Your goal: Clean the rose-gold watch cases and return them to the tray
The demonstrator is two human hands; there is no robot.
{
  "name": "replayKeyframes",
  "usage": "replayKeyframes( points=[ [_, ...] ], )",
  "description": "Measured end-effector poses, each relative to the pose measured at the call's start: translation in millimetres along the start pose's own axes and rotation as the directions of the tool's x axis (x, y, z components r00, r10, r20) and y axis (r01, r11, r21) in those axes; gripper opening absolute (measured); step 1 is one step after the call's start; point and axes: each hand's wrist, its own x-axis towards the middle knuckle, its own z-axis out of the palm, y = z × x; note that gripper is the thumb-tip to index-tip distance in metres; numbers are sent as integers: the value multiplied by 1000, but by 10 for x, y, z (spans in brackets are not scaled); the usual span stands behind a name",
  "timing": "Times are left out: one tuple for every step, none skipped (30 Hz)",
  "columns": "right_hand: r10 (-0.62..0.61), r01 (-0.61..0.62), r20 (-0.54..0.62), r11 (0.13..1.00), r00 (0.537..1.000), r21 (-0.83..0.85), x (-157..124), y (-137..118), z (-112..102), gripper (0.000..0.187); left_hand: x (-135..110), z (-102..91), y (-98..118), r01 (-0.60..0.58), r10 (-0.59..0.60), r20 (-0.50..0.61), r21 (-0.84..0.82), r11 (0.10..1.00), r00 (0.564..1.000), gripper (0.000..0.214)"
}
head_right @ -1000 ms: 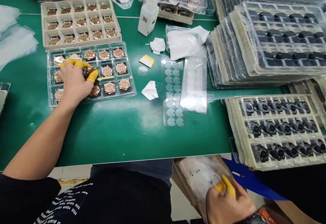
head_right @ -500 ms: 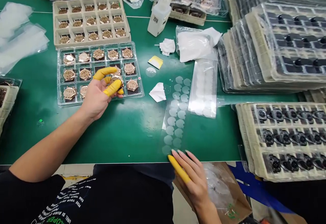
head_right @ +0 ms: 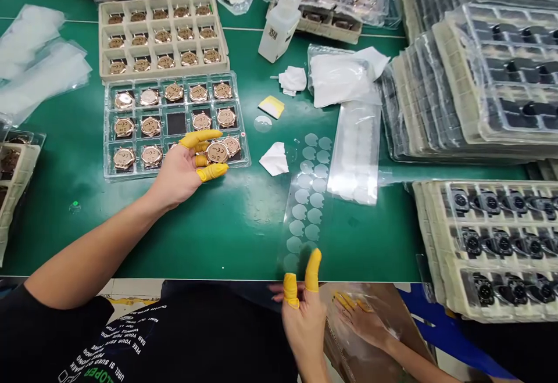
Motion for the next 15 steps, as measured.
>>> replayKeyframes(
  points=[
    [76,-69,-57,990,995,122,-18,-74,77,38,2,3,-12,-11,11,12,0,1000,1000,62],
    [150,-117,-126,965,981,235,-22,-137,133,47,3,7,-25,-21,21,25,-7,1000,999,60],
    [218,-149,-182,932,959,331,-16,-188,167,55,5,11,-37,-30,31,36,-17,999,999,57],
    [263,-163,-213,904,941,395,-5,-225,180,60,6,16,-47,-36,38,48,-26,999,998,53],
    [290,-169,-220,880,931,443,7,-248,174,62,5,20,-54,-38,40,56,-31,999,998,50],
    [307,-176,-208,859,929,482,15,-260,153,63,3,23,-56,-36,38,61,-31,999,997,49],
    [320,-188,-184,839,929,510,18,-261,120,64,1,23,-54,-30,32,64,-26,999,997,49],
    [326,-195,-168,827,930,527,16,-256,79,64,-3,22,-47,-26,27,64,-20,999,998,51],
    [324,-195,-159,823,933,533,7,-247,34,62,-7,19,-35,-23,24,67,-12,1000,997,54],
    [315,-187,-163,828,935,529,-4,-237,-11,58,-10,16,-20,-24,24,70,-4,1000,997,57],
    [304,-176,-174,837,937,518,-16,-228,-52,52,-13,12,-3,-28,28,72,2,1000,997,59],
    [294,-164,-185,844,938,511,-26,-223,-86,46,-14,8,14,-35,34,76,7,999,997,59],
    [291,-156,-191,843,937,515,-30,-223,-111,42,-14,5,30,-41,40,78,9,999,996,57],
    [300,-153,-199,831,933,534,-28,-227,-126,39,-13,4,43,-46,46,78,6,999,996,55],
    [321,-159,-198,809,926,565,-18,-233,-134,40,-11,3,52,-48,48,76,1,999,996,53]
  ],
)
